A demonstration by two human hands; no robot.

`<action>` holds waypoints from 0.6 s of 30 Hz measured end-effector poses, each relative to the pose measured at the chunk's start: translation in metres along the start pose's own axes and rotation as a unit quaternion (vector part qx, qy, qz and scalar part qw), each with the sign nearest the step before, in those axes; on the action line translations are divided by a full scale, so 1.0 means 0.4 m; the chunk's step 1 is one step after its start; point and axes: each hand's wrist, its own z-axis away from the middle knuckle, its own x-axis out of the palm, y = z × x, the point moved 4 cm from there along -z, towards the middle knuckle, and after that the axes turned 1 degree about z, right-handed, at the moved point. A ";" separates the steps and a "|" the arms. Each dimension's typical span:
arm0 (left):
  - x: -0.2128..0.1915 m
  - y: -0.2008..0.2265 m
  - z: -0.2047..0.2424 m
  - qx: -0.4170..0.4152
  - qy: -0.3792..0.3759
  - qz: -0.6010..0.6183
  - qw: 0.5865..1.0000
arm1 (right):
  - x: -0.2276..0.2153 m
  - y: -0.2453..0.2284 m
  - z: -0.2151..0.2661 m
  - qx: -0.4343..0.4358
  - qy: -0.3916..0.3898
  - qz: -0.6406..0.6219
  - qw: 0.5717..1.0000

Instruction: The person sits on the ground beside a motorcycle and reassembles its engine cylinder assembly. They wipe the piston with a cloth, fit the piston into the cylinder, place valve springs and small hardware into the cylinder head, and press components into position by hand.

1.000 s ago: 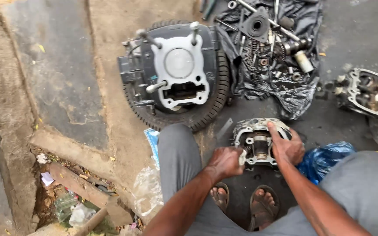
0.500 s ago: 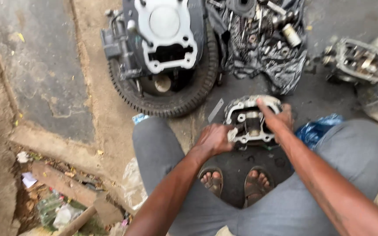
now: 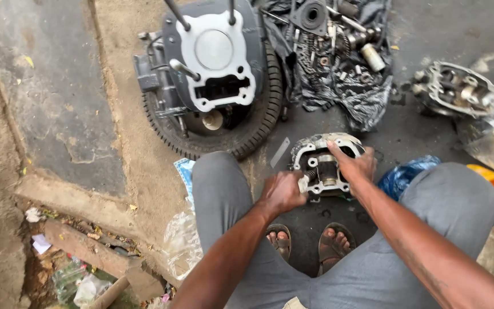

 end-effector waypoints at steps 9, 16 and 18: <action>0.020 -0.015 -0.038 0.028 0.054 0.065 0.996 | -0.035 -0.064 0.074 0.069 0.046 0.022 0.996; -0.007 -0.016 -0.017 -0.007 0.039 0.138 0.990 | -0.034 -0.129 0.074 0.040 0.062 0.051 0.996; 0.001 -0.019 -0.022 0.055 0.092 0.093 0.990 | -0.033 -0.141 0.065 0.016 0.052 0.080 0.995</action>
